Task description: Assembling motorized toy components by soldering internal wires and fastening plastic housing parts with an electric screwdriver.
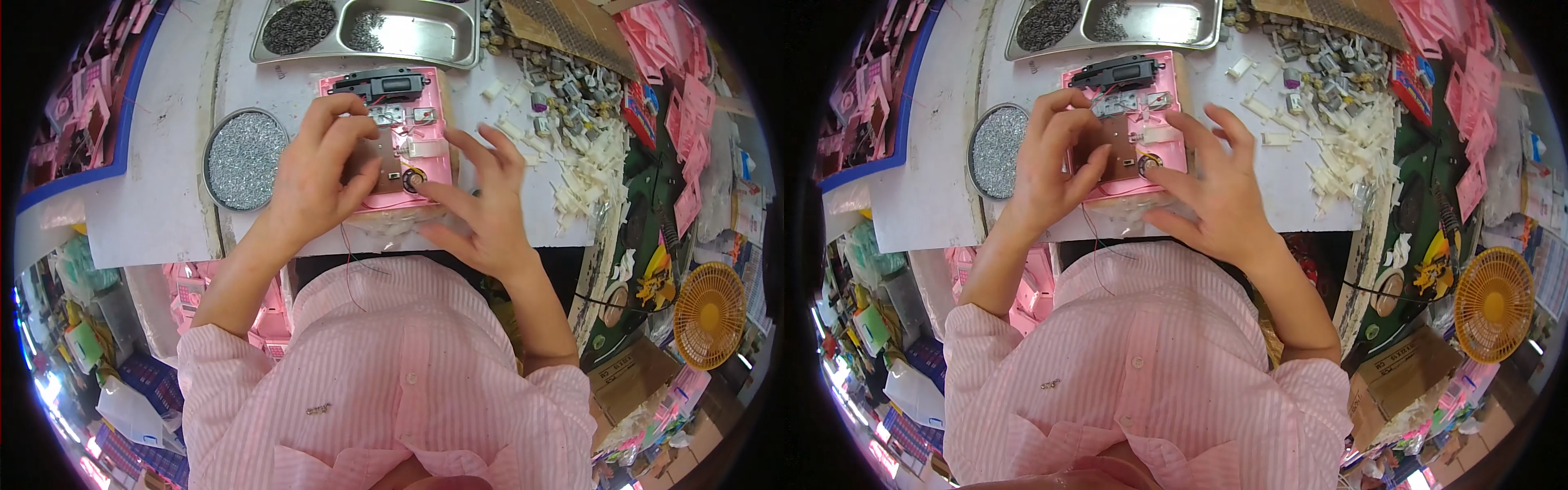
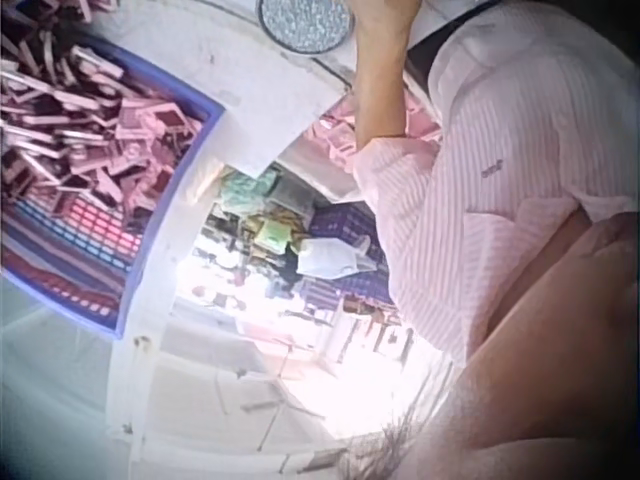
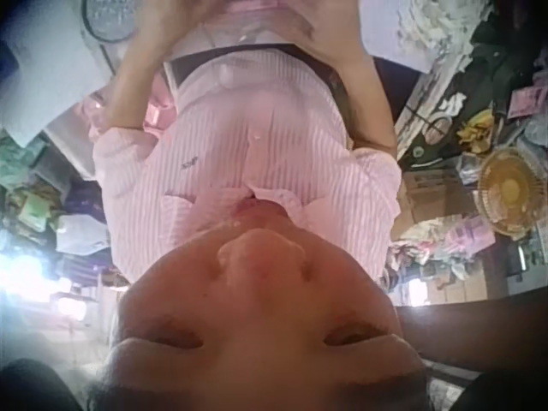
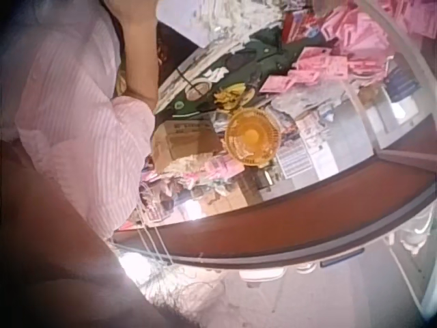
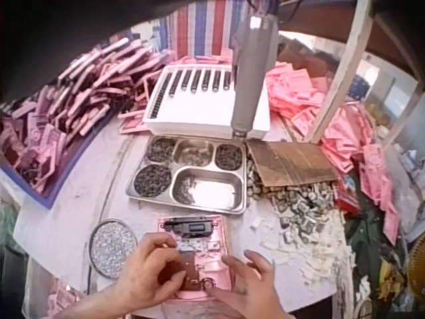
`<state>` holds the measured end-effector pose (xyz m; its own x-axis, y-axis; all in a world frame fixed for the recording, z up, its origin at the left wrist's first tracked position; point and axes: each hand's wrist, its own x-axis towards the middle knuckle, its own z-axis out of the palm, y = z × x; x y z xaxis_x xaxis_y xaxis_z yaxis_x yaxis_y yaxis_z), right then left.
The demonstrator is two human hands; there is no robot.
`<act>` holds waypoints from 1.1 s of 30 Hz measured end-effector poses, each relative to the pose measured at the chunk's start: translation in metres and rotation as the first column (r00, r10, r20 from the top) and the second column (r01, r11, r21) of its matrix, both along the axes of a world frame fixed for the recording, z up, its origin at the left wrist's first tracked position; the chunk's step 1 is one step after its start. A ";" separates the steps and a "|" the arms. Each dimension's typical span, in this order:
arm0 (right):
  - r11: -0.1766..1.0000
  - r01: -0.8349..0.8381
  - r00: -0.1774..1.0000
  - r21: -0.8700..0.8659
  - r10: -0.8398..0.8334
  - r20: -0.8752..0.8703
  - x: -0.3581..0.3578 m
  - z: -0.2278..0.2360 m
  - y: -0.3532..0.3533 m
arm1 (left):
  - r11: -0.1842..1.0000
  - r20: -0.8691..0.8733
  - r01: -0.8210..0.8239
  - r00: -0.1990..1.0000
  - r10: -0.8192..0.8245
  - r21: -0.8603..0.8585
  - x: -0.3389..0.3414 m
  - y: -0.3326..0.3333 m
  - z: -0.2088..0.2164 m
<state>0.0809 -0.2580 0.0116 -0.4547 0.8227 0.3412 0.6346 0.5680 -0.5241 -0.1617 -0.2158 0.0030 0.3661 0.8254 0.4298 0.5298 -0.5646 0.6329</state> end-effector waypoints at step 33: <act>0.806 0.365 0.920 -0.466 -0.390 0.046 -0.017 -0.008 0.089 | 0.765 -0.485 0.437 0.854 -0.189 0.473 -0.005 0.072 -0.009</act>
